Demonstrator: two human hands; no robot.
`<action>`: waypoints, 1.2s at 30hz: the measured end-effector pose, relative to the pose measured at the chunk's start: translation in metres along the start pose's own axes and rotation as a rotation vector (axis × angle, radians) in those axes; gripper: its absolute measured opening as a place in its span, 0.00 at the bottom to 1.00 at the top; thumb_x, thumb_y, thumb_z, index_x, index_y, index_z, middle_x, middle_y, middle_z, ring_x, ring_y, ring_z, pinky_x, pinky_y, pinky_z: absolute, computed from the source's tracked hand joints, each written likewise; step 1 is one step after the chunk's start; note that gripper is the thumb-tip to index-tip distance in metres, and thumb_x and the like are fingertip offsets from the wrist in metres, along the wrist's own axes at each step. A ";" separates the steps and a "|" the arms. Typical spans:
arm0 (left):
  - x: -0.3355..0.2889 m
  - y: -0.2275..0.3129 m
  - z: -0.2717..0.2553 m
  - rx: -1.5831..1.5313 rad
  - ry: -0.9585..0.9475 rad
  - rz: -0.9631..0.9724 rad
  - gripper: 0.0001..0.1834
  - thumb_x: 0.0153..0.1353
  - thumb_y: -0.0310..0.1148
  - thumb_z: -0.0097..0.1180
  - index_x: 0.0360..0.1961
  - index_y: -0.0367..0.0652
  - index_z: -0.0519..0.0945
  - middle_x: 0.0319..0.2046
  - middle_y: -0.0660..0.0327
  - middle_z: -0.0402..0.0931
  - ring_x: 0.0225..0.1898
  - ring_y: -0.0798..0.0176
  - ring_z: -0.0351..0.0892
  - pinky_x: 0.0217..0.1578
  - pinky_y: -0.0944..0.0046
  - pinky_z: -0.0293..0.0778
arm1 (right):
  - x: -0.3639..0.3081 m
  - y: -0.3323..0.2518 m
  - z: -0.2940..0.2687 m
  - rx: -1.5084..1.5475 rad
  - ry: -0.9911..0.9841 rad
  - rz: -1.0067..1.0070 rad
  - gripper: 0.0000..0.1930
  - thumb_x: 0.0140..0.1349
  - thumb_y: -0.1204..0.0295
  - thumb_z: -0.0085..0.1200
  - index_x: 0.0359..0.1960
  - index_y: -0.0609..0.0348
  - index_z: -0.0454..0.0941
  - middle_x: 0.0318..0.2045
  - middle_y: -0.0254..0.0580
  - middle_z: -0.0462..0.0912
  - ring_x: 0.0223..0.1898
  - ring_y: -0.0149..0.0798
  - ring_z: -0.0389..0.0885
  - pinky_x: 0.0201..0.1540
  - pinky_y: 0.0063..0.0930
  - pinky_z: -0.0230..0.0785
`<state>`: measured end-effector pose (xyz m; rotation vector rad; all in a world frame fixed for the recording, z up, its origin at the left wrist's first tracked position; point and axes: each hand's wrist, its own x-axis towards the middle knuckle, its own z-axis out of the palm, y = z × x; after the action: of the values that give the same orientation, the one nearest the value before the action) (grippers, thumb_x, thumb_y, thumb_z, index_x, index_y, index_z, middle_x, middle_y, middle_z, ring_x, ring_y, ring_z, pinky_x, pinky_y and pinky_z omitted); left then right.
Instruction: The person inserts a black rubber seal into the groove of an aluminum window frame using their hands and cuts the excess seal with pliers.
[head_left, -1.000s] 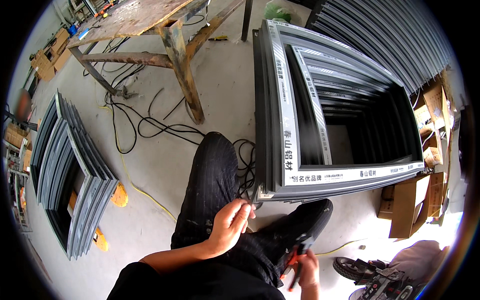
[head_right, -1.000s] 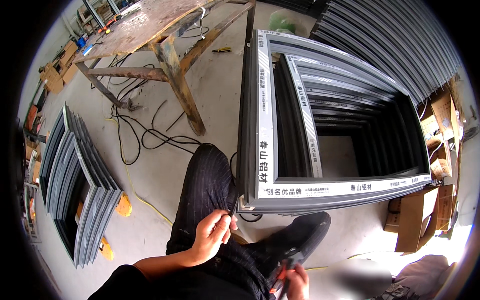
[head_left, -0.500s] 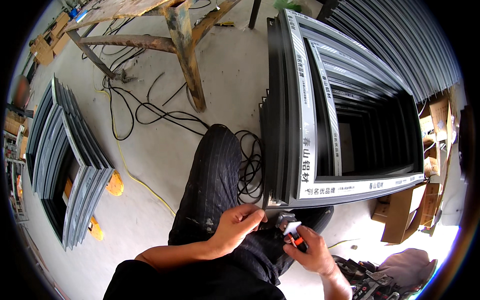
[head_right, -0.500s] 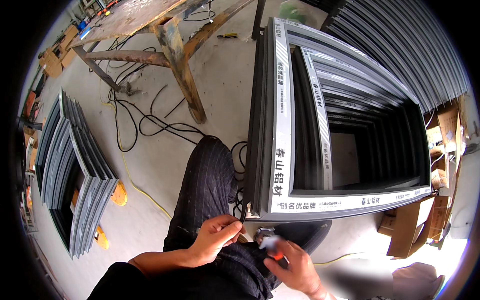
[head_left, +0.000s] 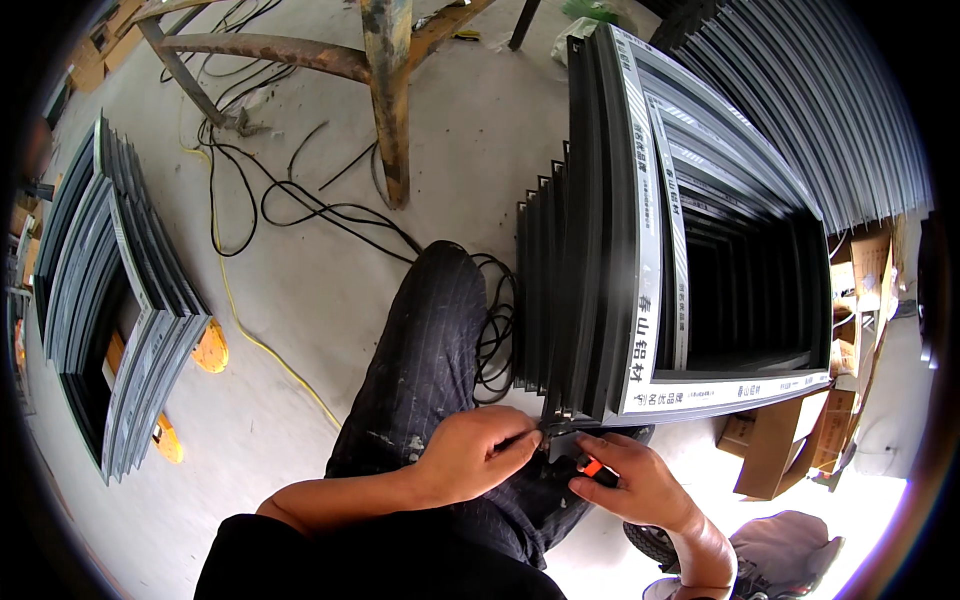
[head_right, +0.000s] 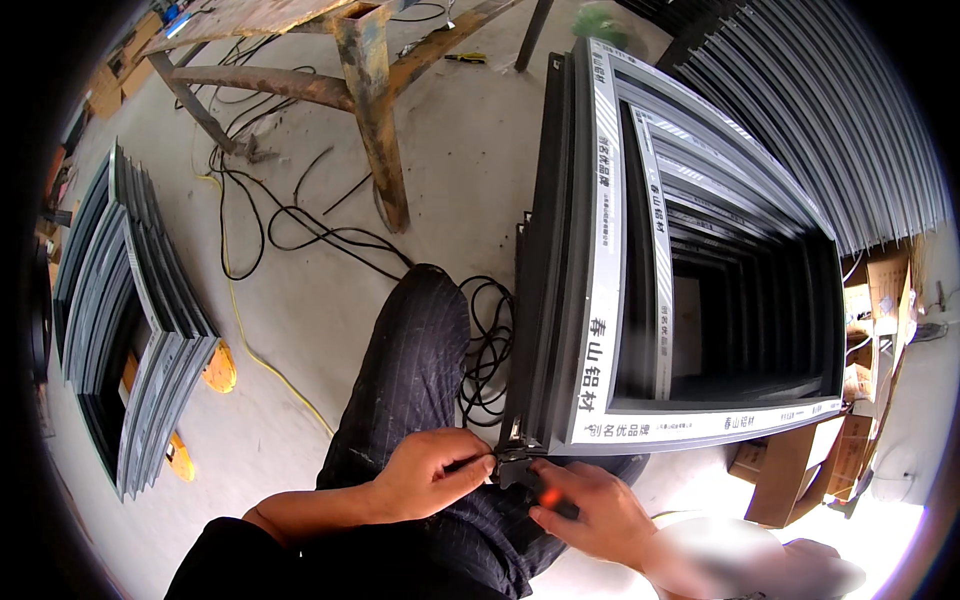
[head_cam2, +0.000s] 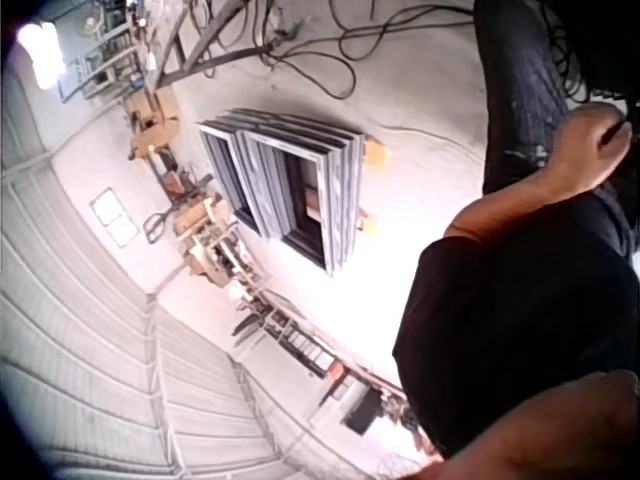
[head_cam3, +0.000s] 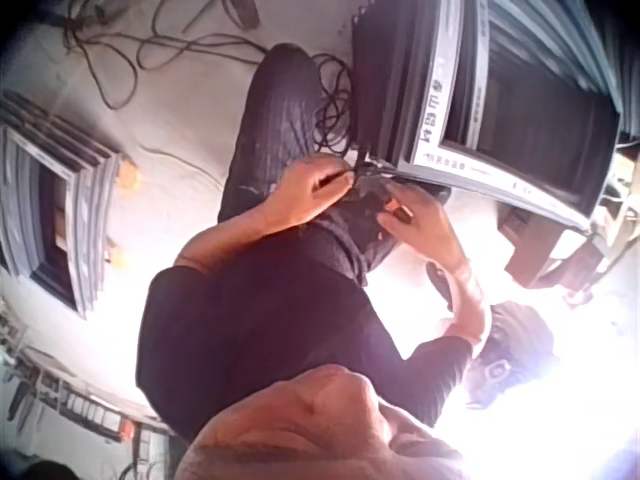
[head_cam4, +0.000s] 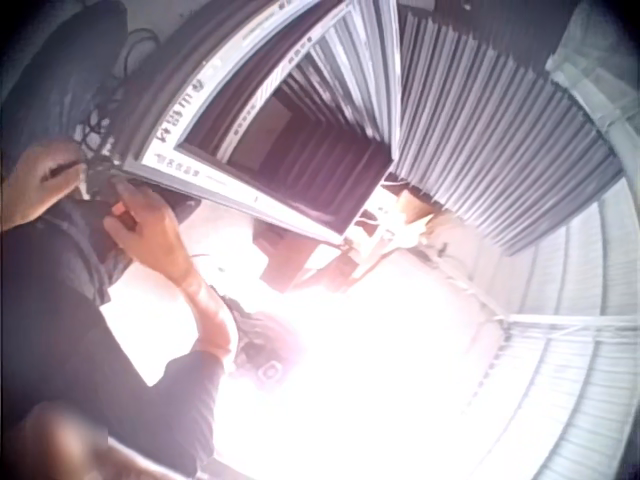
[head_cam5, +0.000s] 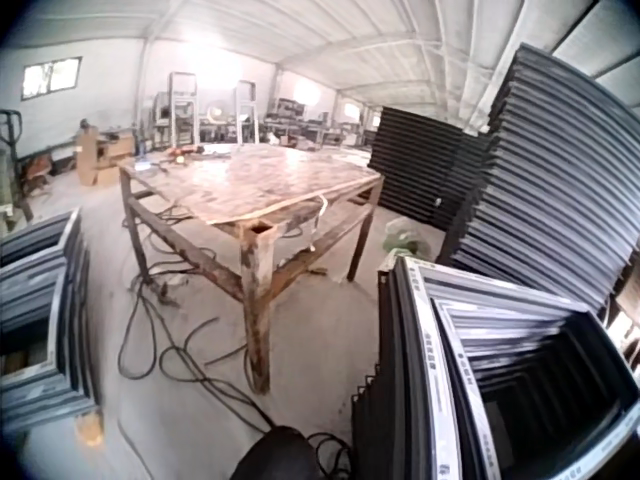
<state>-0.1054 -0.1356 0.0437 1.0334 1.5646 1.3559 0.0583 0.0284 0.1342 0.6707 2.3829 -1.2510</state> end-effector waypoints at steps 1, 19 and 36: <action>0.000 -0.001 -0.001 0.055 0.012 0.046 0.09 0.63 0.33 0.57 0.31 0.37 0.80 0.23 0.58 0.76 0.23 0.61 0.74 0.25 0.64 0.67 | 0.001 -0.003 -0.001 -0.017 0.002 -0.005 0.25 0.55 0.66 0.63 0.54 0.62 0.75 0.32 0.47 0.80 0.36 0.50 0.80 0.41 0.37 0.72; -0.004 -0.014 0.009 0.077 0.081 0.070 0.10 0.65 0.32 0.56 0.34 0.35 0.80 0.24 0.60 0.78 0.23 0.68 0.74 0.24 0.68 0.68 | -0.014 0.022 0.035 -0.471 0.411 -0.049 0.24 0.43 0.72 0.64 0.46 0.58 0.78 0.24 0.43 0.77 0.27 0.49 0.79 0.31 0.38 0.72; -0.015 -0.001 0.031 -0.804 0.059 -0.392 0.15 0.69 0.33 0.51 0.51 0.36 0.68 0.39 0.54 0.77 0.44 0.59 0.80 0.48 0.61 0.76 | -0.082 0.083 0.145 -0.191 0.689 0.104 0.25 0.45 0.70 0.69 0.47 0.62 0.77 0.44 0.51 0.78 0.46 0.54 0.75 0.49 0.42 0.69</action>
<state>-0.0714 -0.1397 0.0401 0.1840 1.0136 1.5257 0.1870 -0.0714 0.0438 1.3071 2.8959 -0.8106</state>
